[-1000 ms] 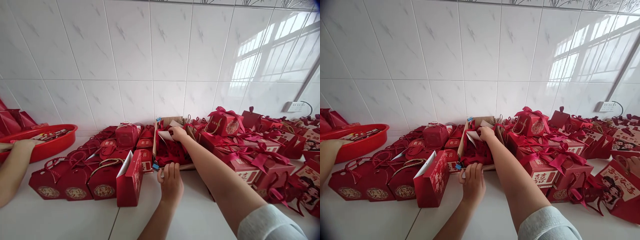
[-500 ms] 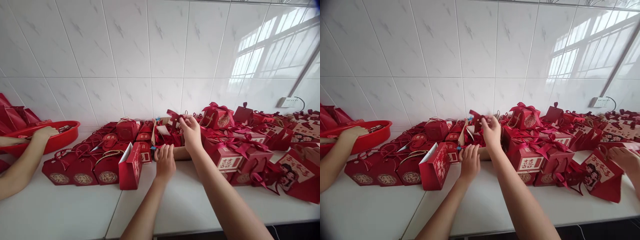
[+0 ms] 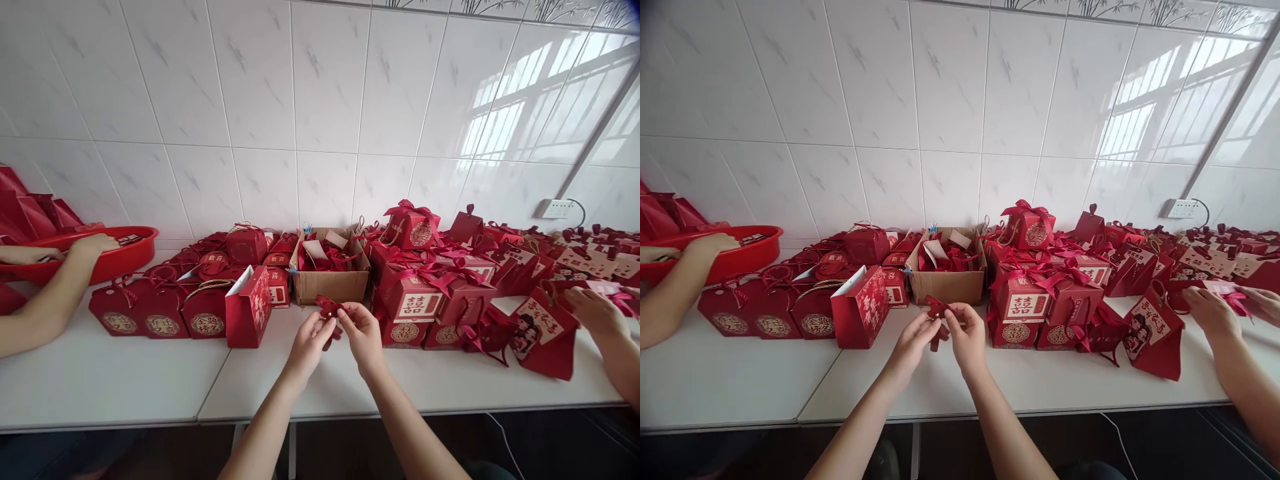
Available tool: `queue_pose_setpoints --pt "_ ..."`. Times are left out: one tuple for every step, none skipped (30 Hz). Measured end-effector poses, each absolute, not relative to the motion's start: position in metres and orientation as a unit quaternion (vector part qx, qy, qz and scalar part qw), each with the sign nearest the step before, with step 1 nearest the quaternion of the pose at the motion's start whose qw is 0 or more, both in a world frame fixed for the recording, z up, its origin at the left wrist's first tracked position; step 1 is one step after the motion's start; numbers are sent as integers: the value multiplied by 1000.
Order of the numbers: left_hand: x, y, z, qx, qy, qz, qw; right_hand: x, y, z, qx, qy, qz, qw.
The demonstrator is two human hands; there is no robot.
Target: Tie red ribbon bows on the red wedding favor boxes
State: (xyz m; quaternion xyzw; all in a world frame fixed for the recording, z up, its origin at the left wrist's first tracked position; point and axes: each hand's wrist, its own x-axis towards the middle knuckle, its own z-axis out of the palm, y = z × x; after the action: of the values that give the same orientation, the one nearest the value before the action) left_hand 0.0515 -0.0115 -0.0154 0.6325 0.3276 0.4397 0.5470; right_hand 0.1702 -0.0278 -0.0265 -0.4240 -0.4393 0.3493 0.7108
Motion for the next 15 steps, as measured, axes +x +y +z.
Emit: queue_pose_setpoints --pt "52 -12 -17 634 346 443 531 170 -29 -31 -427 -427 353 715" --pt "51 -13 -19 635 363 450 512 170 -31 -34 -433 -411 350 722" --pt "49 -14 -21 637 375 457 495 171 -33 -38 -439 -390 345 732" --pt "46 -15 -23 639 382 461 482 173 -36 -41 -446 -365 342 742" --pt "42 -14 -24 642 386 464 473 176 -39 -44 -452 -341 341 750" --pt "38 -12 -22 644 388 468 464 178 -42 -48 -458 -323 342 755" --pt "36 -8 -19 647 391 475 451 180 -45 -52 -462 -311 346 755" --pt "35 -2 -13 650 393 484 435 181 -48 -56 -466 -307 350 752" --pt "36 6 -4 653 394 493 418 182 -51 -60 -472 -308 355 746" --pt "39 15 6 657 394 504 400 182 -53 -65 -477 -313 359 738" --pt "44 25 18 663 392 511 383 181 -55 -68 -481 -320 363 731" --pt "49 35 31 669 388 517 366 180 -56 -71 -482 -330 366 724" --pt "54 43 42 672 385 528 347 178 -58 -73 -480 -341 371 718" --pt "59 48 51 668 385 548 324 177 -61 -75 -473 -354 376 714" --pt "61 48 57 663 386 569 295 175 -65 -75 -464 -365 384 710"
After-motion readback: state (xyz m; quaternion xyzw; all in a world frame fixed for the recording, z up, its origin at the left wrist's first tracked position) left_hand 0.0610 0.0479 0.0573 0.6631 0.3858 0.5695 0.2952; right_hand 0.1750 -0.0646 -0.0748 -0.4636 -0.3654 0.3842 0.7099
